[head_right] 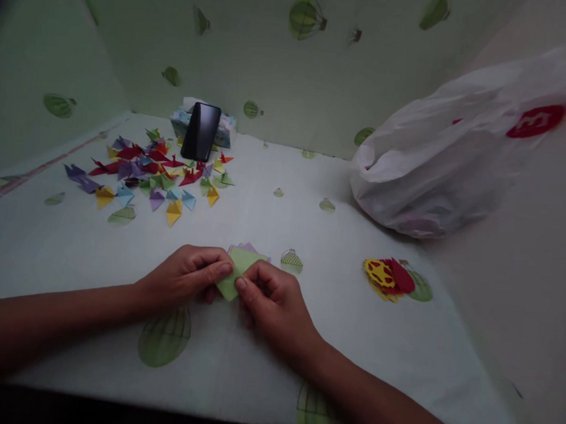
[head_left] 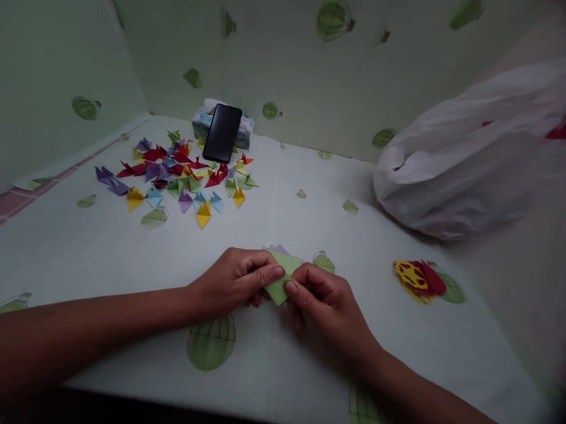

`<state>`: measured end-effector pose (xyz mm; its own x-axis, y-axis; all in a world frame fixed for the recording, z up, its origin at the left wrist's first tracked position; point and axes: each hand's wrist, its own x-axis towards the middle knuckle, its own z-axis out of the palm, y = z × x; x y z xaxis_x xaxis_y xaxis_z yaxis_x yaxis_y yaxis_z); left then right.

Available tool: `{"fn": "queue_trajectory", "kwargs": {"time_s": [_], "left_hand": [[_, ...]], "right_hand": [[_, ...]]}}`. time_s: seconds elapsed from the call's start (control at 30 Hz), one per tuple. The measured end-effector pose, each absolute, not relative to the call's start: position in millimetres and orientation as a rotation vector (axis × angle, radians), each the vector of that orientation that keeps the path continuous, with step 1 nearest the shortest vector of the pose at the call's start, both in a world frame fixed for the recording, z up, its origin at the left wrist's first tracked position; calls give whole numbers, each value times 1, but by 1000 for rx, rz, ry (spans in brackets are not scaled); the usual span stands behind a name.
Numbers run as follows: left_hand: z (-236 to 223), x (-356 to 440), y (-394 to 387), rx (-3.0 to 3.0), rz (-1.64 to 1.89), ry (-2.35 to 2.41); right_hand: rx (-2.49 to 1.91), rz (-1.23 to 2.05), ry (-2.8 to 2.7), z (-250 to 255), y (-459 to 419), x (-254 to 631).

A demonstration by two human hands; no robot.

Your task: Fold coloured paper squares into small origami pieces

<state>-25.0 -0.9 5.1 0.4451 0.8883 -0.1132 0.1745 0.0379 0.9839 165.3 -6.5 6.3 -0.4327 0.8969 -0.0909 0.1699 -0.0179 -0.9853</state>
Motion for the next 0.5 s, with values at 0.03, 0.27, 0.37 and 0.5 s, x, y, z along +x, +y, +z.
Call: {"fn": "queue_trajectory", "kwargs": {"time_s": [0.03, 0.27, 0.37, 0.5], "left_hand": [[5, -24, -1, 1410, 690, 978], [6, -24, -2, 1445, 625, 996], [5, -26, -2, 1557, 563, 992], [3, -26, -2, 1671, 453, 905]], "right_hand": [[-1119, 1481, -1627, 6, -7, 166], [-1090, 1450, -1599, 2, -6, 167], [-1085, 1457, -1691, 1, -4, 168], [-1073, 1331, -1896, 1, -3, 168]]}}
